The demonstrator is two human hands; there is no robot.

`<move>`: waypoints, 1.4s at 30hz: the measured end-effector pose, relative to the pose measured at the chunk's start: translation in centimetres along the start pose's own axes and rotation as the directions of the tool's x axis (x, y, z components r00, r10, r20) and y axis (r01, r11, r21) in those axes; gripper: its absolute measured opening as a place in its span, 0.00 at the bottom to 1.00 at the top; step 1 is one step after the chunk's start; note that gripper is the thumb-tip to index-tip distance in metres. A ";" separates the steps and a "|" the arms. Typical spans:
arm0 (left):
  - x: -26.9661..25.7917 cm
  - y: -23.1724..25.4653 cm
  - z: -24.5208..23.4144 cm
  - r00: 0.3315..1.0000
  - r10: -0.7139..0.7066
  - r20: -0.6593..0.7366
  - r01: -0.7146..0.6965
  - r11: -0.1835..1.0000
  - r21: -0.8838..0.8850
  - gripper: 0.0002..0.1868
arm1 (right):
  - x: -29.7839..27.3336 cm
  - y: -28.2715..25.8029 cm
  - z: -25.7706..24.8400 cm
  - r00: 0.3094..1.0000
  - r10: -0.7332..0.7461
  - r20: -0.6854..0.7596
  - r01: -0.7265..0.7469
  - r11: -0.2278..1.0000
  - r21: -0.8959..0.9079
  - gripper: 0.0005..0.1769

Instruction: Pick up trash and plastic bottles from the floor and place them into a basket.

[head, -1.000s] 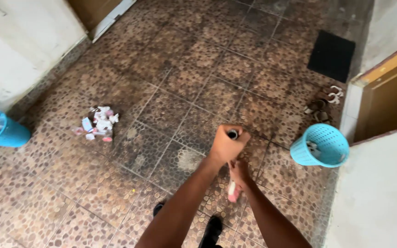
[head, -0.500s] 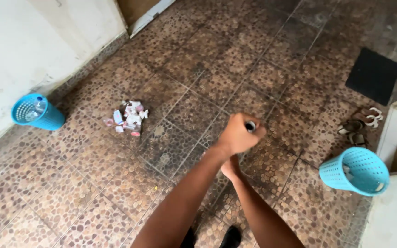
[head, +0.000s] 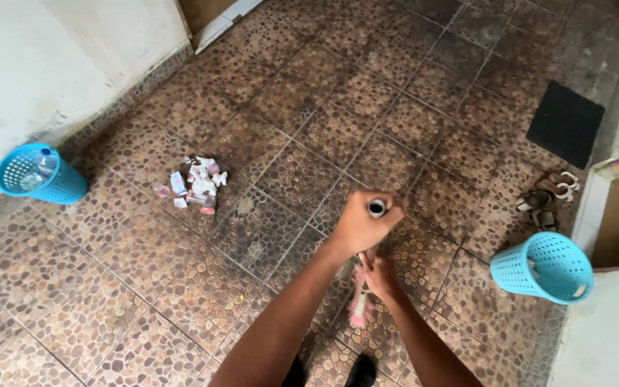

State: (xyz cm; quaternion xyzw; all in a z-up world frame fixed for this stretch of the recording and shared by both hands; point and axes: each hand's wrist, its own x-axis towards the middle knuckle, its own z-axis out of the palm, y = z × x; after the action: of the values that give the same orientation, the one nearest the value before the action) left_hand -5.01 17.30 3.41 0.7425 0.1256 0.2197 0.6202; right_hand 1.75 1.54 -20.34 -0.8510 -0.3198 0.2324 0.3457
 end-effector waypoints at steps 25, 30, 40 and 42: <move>0.0 4.7 -4.4 0.999 -0.025 0.035 0.023 0.998 0.056 0.13 | 4.9 -4.7 6.1 0.935 -0.356 -0.014 0.353 0.922 0.157 0.21; 0.4 4.6 -3.9 0.997 -0.066 0.047 0.063 0.996 0.055 0.15 | 7.0 -2.7 6.5 0.948 -0.314 0.056 0.290 0.921 0.261 0.26; 2.7 2.4 -1.8 0.983 0.069 -0.169 -0.067 0.998 0.022 0.13 | 7.3 -4.5 -3.1 0.983 -0.148 0.108 0.134 0.983 0.124 0.17; 3.2 1.4 -1.0 0.987 -0.149 -0.067 0.139 0.981 -0.133 0.12 | 8.1 0.5 -3.8 0.978 0.045 0.203 -0.005 0.981 -0.193 0.12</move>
State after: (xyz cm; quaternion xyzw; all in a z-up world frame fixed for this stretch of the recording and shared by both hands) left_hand -2.80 19.35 5.49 0.6811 0.1882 0.2100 0.6756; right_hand 9.88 5.31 -19.61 -0.8554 -0.3642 0.2920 0.2243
